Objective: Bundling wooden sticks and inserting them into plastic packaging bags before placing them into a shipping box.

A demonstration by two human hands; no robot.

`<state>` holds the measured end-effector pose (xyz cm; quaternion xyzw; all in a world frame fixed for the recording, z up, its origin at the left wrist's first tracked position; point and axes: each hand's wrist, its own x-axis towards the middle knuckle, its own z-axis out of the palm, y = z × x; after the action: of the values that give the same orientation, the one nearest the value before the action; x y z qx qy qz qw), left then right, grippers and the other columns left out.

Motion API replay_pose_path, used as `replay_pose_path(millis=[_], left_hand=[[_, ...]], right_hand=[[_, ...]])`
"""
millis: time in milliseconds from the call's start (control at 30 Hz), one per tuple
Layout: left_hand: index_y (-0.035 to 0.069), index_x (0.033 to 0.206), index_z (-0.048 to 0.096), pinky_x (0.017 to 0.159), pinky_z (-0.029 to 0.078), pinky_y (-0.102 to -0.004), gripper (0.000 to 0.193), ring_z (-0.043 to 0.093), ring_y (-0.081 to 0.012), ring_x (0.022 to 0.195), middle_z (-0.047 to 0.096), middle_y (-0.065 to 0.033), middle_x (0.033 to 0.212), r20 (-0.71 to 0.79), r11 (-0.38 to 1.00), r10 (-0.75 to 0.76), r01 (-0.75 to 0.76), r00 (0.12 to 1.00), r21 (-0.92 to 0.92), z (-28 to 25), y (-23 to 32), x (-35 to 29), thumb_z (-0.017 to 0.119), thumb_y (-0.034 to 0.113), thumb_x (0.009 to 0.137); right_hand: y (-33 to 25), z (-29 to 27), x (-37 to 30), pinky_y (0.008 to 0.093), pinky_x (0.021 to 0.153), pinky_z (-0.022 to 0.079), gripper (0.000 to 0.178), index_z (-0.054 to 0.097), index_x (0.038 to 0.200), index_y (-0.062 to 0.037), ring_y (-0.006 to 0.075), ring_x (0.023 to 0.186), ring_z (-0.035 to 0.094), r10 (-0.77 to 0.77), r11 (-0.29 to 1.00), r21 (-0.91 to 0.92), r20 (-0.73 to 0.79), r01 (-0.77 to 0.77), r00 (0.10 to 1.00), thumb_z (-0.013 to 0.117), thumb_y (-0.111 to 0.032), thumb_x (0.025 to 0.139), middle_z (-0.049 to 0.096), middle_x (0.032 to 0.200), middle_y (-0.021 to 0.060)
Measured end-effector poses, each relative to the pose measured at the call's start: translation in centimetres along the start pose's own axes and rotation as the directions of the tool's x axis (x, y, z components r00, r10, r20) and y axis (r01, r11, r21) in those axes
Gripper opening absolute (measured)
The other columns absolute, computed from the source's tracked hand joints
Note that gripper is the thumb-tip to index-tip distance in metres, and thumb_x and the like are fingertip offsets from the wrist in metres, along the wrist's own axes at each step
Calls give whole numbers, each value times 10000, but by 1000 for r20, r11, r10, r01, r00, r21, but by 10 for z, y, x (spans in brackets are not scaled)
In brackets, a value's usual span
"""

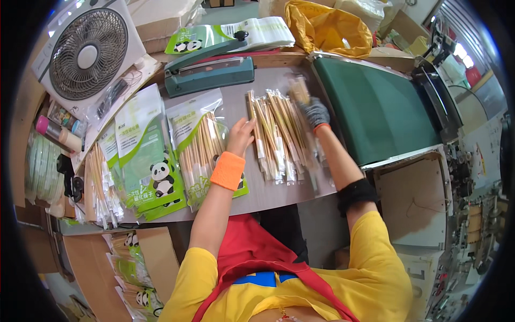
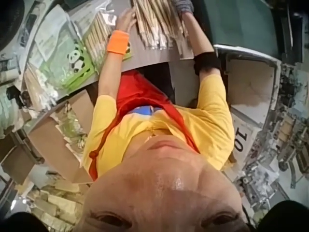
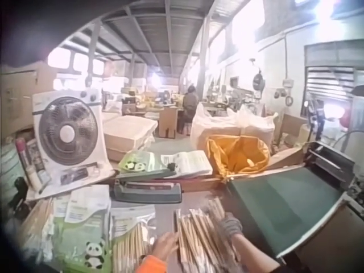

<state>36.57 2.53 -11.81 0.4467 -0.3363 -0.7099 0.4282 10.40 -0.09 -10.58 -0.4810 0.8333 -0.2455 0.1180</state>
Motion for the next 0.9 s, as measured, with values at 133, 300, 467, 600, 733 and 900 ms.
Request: replay_pose_path(millis=[133,300,467,600,733,900], left_hand=[[-58,1219,498,883,441,-322,622,553,-205,1033,572,-133,1146,125,997,70,-67,990,-33,0,-14,17,694,376,819],[-43,1205,497,875,437,-290,524,560,-165,955,596,-88,1069,124,971,223,-231,967,59,2,-25,-48,660,305,849],[-44,1362,253,1021,362,-353,739,483,-255,1191,482,-175,1289,175,907,250,-294,952,302,-41,-52,-214,668,281,844],[-44,1304,267,977,414,-367,804,539,-265,1145,516,-206,1247,182,922,90,-150,979,357,-77,-63,-246,747,325,774],[18,1342,262,972,416,-356,801,539,-254,1145,532,-175,1236,309,831,7,-177,951,527,-79,-70,-234,742,327,779],[16,1359,330,990,396,-345,716,510,-230,1167,494,-141,1277,472,959,-1,-133,881,251,-66,-87,-214,704,279,808]], right_hand=[[-60,27,-86,346,832,476,674,579,1180,-21,230,939,619,-248,890,438,244,122,938,723,-507,736,653,1041,148],[-53,21,-181,312,839,488,554,500,1244,-8,181,949,600,-215,729,683,187,30,959,694,-312,823,624,1092,106],[-21,-1,-341,354,966,427,791,361,1378,-36,248,1139,542,-223,641,765,264,-62,938,751,-348,764,546,1259,143],[14,9,-369,341,946,445,706,373,1374,-39,199,1097,546,-64,444,772,533,-454,844,723,-265,804,549,1249,101],[0,-3,-337,321,987,409,703,381,1375,-24,183,1142,509,-331,672,720,499,-171,801,739,-196,794,545,1250,100],[-34,-18,-285,321,1005,403,682,442,1335,-8,186,1169,507,-492,509,855,382,-98,782,769,-173,760,554,1249,126]])
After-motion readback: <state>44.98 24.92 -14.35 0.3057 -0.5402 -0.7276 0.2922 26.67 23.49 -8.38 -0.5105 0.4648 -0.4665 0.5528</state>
